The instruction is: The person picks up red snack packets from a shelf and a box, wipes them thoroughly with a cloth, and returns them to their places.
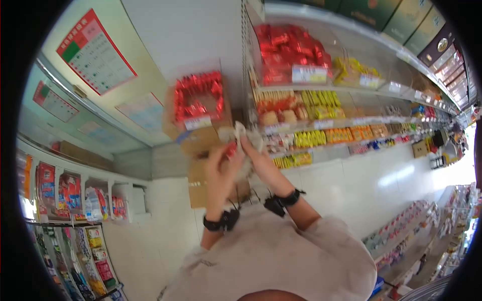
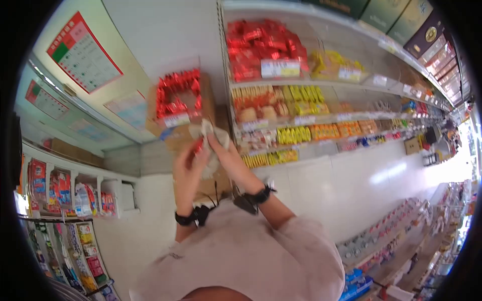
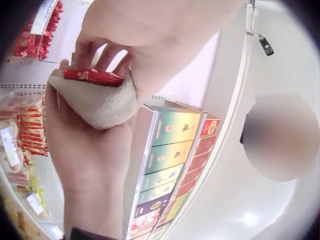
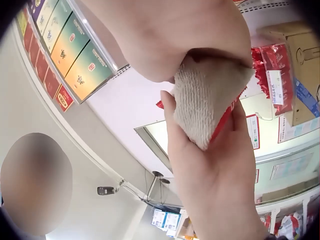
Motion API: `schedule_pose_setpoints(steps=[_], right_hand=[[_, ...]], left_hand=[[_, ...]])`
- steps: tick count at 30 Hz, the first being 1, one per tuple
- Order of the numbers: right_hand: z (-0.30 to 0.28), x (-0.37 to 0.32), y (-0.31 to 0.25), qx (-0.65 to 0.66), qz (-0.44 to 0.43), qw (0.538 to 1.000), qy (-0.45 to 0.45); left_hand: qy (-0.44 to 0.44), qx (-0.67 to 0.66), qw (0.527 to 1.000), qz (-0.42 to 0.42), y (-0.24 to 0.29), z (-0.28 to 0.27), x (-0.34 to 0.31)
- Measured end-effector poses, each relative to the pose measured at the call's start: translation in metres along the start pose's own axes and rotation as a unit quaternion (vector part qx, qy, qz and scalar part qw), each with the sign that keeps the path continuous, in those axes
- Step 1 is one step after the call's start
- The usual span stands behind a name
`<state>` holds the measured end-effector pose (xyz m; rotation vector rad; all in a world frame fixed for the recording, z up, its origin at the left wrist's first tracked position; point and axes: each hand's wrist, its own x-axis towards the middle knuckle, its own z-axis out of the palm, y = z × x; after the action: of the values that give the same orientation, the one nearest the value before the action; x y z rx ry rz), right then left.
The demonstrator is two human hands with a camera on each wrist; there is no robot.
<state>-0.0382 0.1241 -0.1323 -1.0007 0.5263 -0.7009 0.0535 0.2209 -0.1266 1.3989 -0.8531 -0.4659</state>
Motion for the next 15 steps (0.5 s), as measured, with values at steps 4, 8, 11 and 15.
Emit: schedule_pose_setpoints(steps=[4, 8, 11, 15], right_hand=[[-0.013, -0.012, -0.003, -0.061, 0.008, 0.998, -0.001], [-0.014, 0.001, 0.000, -0.040, -0.079, 0.996, 0.017], [-0.009, -0.007, -0.022, -0.010, -0.076, 0.996, -0.047], [-0.014, -0.006, -0.016, -0.036, -0.058, 0.998, -0.013]], left_hand=[[0.050, -0.027, 0.997, -0.053, 0.019, 0.000, -0.014], [0.095, 0.000, 0.995, -0.018, 0.006, 0.004, 0.001], [0.097, -0.055, 0.993, -0.039, 0.002, 0.010, 0.004], [0.055, -0.013, 0.997, 0.051, 0.018, 0.009, 0.007]])
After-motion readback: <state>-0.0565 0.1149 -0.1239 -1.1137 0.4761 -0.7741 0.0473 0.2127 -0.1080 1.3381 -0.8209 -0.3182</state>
